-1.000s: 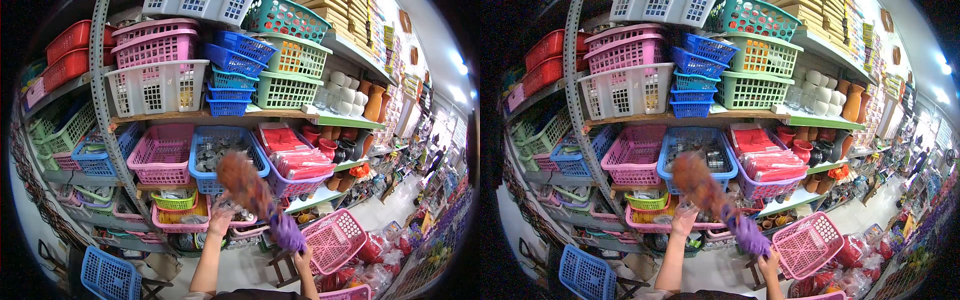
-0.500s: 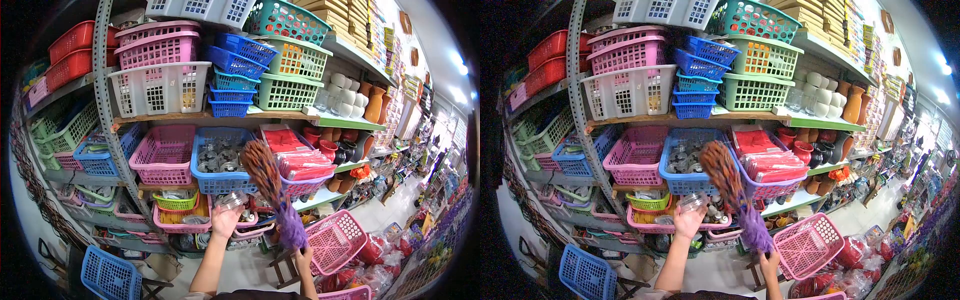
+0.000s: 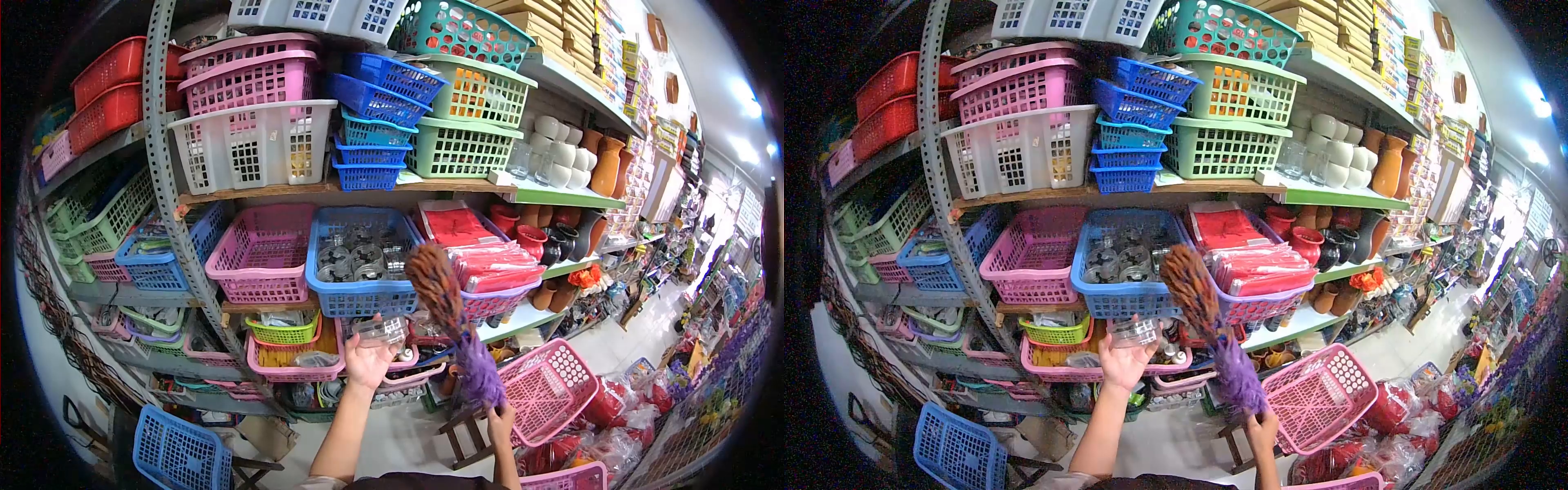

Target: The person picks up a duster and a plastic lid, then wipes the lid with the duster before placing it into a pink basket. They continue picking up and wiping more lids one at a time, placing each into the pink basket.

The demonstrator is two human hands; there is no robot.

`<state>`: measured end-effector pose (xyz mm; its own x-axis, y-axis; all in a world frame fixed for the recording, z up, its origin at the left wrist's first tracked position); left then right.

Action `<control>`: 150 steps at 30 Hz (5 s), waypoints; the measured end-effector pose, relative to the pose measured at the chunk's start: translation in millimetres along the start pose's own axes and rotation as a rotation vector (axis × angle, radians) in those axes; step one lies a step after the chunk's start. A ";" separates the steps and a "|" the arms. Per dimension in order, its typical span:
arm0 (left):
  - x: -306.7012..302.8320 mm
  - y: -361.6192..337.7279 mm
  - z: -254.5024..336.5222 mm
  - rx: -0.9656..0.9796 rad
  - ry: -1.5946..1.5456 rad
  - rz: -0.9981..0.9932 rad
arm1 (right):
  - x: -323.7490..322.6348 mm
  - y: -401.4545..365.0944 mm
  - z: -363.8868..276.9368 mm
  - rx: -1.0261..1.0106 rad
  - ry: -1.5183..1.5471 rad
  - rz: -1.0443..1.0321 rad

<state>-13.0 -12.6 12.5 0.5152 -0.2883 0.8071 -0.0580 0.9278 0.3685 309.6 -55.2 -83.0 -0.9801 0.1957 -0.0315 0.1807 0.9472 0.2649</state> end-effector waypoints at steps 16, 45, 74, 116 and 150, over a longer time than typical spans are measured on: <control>6.7 0.7 3.7 -0.028 0.015 0.048 | 35.2 -16.0 -4.4 0.015 -0.153 -0.140; -23.4 7.0 -6.3 -0.113 -0.080 0.150 | 34.9 -11.0 -12.7 -0.149 -0.277 -0.182; -0.4 8.8 -17.3 -0.357 0.197 0.051 | 157.1 118.9 -209.1 -0.711 -0.506 0.078; -3.3 80.3 124.9 0.546 2.126 0.105 | 298.2 141.2 -156.4 -0.557 0.189 -0.255; 12.2 57.9 121.2 0.137 2.265 -0.032 | 275.5 124.3 -145.0 -0.330 -0.106 -0.202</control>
<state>-113.7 8.9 99.6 0.3210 0.4471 -0.8349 -0.0207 0.8847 0.4657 50.2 79.7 81.0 -0.9764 0.0555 -0.2088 -0.0673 0.8403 0.5379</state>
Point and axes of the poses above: each hand's wrist, its own y-axis towards the middle knuckle, its own x-axis out of the palm, z = x × y, the point moved 9 cm from there along y, towards the middle knuckle, and after that the axes turned 15 degrees about y, right-handed, at the moved point
